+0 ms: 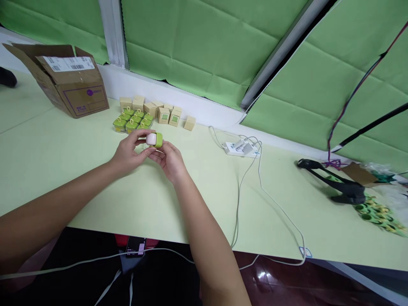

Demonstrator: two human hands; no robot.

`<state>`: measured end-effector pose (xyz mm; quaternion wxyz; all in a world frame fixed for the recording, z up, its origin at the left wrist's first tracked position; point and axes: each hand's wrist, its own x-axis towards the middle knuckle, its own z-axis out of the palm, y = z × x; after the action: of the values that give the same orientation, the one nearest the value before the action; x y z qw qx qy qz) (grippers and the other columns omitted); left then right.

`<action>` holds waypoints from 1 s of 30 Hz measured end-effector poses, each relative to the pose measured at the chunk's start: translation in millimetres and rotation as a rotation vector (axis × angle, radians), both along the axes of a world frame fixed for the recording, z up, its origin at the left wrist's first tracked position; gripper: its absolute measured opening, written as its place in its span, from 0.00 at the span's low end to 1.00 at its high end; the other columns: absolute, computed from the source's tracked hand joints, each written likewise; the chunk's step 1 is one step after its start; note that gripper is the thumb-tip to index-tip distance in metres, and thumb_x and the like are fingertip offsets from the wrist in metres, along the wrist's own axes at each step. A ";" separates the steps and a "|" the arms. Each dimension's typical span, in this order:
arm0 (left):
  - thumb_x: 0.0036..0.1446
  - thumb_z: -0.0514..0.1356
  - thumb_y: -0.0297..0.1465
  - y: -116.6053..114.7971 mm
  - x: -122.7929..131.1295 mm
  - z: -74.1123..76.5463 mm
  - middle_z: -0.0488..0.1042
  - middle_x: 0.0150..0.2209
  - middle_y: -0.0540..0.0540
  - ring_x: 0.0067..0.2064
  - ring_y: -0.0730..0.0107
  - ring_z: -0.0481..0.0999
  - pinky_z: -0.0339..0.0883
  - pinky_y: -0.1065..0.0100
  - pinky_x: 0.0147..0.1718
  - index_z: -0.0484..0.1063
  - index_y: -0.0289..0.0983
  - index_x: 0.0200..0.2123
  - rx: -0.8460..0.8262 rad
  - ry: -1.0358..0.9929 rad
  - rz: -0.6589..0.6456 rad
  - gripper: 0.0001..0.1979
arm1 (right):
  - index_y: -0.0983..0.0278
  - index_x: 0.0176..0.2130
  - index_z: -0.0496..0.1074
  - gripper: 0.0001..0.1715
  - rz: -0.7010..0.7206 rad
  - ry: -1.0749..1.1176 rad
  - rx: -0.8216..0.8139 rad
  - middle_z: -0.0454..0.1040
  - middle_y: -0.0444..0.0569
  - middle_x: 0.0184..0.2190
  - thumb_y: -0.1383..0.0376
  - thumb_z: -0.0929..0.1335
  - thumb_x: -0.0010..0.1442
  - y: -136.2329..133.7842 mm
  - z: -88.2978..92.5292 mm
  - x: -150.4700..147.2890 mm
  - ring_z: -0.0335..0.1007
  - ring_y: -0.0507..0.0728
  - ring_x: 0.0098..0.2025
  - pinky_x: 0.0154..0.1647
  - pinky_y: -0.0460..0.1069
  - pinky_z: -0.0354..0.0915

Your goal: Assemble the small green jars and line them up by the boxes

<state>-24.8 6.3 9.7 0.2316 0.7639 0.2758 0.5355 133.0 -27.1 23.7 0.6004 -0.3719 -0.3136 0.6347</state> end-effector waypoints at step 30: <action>0.59 0.63 0.45 43.3 -19.0 -19.5 0.69 0.64 0.38 0.63 0.48 0.69 0.65 0.46 0.63 0.67 0.39 0.62 -0.135 0.321 0.155 0.30 | 0.63 0.35 0.71 0.06 -0.447 -0.086 0.031 0.76 0.43 0.32 0.64 0.70 0.64 13.0 -10.2 16.1 0.76 0.50 0.33 0.42 0.49 0.79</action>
<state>-43.8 49.6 -9.8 0.1933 0.7988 0.4026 0.4031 149.1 -14.1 13.5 0.7179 -0.4497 -0.2581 0.4646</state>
